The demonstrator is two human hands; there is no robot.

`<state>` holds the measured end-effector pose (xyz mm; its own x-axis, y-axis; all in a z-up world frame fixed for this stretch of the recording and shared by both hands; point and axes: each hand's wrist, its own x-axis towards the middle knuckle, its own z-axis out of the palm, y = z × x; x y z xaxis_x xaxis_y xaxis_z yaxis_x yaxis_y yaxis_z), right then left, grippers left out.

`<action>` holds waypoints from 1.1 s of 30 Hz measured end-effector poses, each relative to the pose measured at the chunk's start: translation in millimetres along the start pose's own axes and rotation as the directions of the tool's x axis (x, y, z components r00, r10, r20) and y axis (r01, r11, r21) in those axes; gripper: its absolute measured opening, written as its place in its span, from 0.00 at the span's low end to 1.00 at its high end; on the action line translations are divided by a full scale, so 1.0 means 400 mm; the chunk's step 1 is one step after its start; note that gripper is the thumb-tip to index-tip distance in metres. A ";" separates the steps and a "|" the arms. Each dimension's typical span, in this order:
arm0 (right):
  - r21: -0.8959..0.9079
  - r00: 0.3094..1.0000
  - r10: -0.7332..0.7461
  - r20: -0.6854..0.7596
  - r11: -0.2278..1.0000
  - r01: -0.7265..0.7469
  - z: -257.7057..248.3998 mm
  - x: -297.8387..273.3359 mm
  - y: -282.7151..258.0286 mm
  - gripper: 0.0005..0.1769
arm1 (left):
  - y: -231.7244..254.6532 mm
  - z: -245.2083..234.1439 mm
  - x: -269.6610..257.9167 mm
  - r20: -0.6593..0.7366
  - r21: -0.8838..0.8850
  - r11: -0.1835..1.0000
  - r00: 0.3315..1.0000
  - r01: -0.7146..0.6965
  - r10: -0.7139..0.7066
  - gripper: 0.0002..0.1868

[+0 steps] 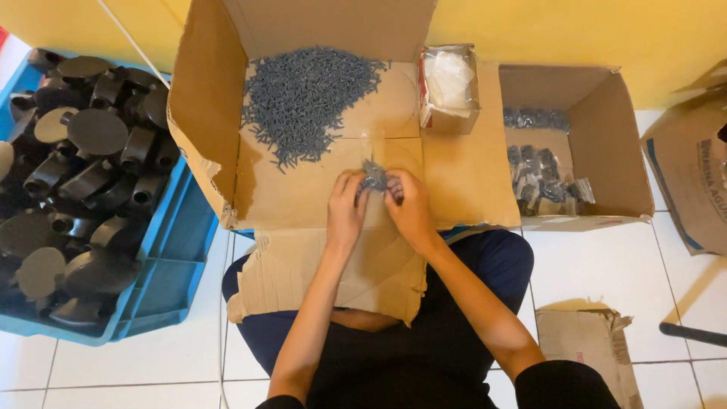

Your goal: Packaging small blue plastic wall plugs into plastic bags

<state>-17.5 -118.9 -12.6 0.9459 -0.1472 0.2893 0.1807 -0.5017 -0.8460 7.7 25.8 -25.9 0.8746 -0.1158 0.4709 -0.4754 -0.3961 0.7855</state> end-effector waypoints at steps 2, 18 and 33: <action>-0.034 1.000 -0.009 -0.004 0.999 0.009 0.006 0.000 0.001 0.19 | -0.015 0.002 -0.003 0.004 0.034 0.999 1.000 -0.005 0.005 0.14; 0.004 0.999 0.032 -0.041 0.999 -0.032 0.043 -0.018 0.045 0.13 | 0.011 -0.052 -0.008 0.006 0.136 0.990 0.999 -0.046 0.045 0.04; -0.032 0.999 -0.022 -0.040 0.999 0.021 0.043 -0.033 -0.005 0.14 | 0.060 -0.061 -0.022 0.005 0.126 0.987 0.995 0.099 -0.100 0.05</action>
<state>-25.8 -101.3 -22.2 0.9301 -0.1701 0.3255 0.1915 -0.5315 -0.8251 -13.7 39.7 -1.4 0.9183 -0.0798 0.3877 -0.3706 -0.5175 0.7713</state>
